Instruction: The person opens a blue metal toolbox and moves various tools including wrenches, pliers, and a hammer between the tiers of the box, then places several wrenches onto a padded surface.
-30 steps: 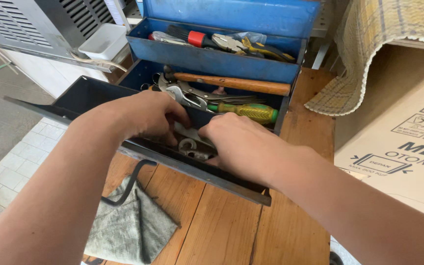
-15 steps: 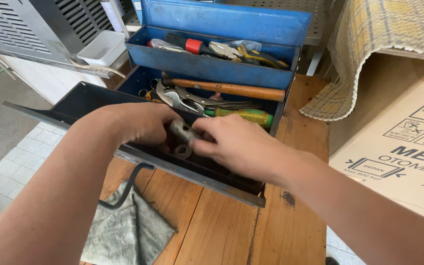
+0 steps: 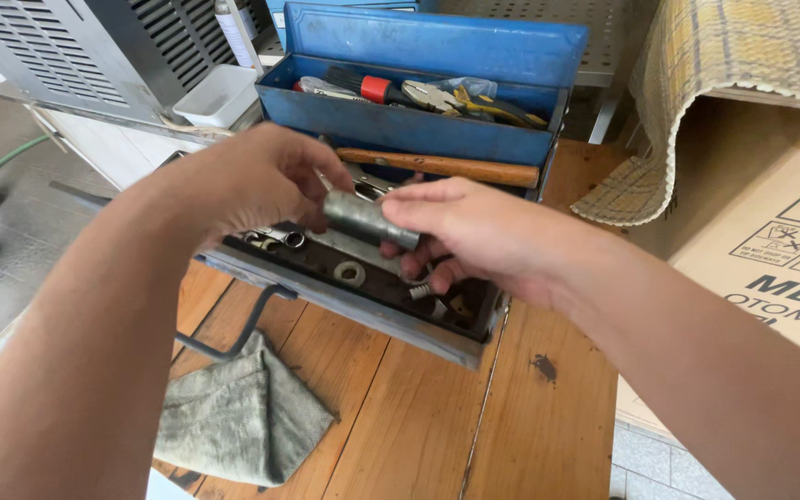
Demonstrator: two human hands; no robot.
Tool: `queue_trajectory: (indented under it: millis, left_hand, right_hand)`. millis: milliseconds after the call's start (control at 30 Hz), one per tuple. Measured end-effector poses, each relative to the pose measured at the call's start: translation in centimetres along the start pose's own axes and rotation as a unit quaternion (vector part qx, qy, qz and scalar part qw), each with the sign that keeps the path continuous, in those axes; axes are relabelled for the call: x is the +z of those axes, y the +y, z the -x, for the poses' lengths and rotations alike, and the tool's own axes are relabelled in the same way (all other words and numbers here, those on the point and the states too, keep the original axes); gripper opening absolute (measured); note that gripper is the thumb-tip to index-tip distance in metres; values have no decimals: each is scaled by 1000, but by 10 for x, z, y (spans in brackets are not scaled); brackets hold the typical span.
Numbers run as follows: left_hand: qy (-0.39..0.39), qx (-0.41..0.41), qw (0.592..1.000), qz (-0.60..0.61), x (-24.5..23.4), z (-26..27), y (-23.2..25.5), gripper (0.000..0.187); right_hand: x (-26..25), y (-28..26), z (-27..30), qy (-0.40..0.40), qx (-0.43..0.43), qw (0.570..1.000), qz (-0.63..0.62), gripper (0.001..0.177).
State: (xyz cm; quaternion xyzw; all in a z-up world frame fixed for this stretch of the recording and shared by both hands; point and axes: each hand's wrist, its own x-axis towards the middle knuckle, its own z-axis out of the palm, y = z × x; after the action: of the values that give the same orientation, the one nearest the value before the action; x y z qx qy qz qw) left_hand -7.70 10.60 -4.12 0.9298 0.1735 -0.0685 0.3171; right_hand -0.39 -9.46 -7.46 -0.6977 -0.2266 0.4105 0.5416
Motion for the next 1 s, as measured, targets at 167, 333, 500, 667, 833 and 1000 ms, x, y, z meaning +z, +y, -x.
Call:
queue_trajectory:
  millis: [167,333,500,667,833,1000]
  left_hand:
    - [33,90,981,169,0,27,27,36]
    - [60,126,955,260,20,37,85,32]
    - [55,161,939,300,55,17,165,39]
    - [-14,255,923,289,105,-25,260,45]
    - [31,200,944,261,163,-77,361,60]
    - [10,222,929,296,213,-143,442,60]
  right_hand:
    - [-24,-5,24,-18,-40,997,-59,34]
    - [-73,-4,57,-23,-97,988,-115,31]
    - [-157,2,98,42,-125,983,-125,24]
    - [-268,2,137,71,-185,974,-114,24]
    - [-376,1,174,223,-222,949,-28,20]
    - [-477,19,197,416,-242,870,104,23]
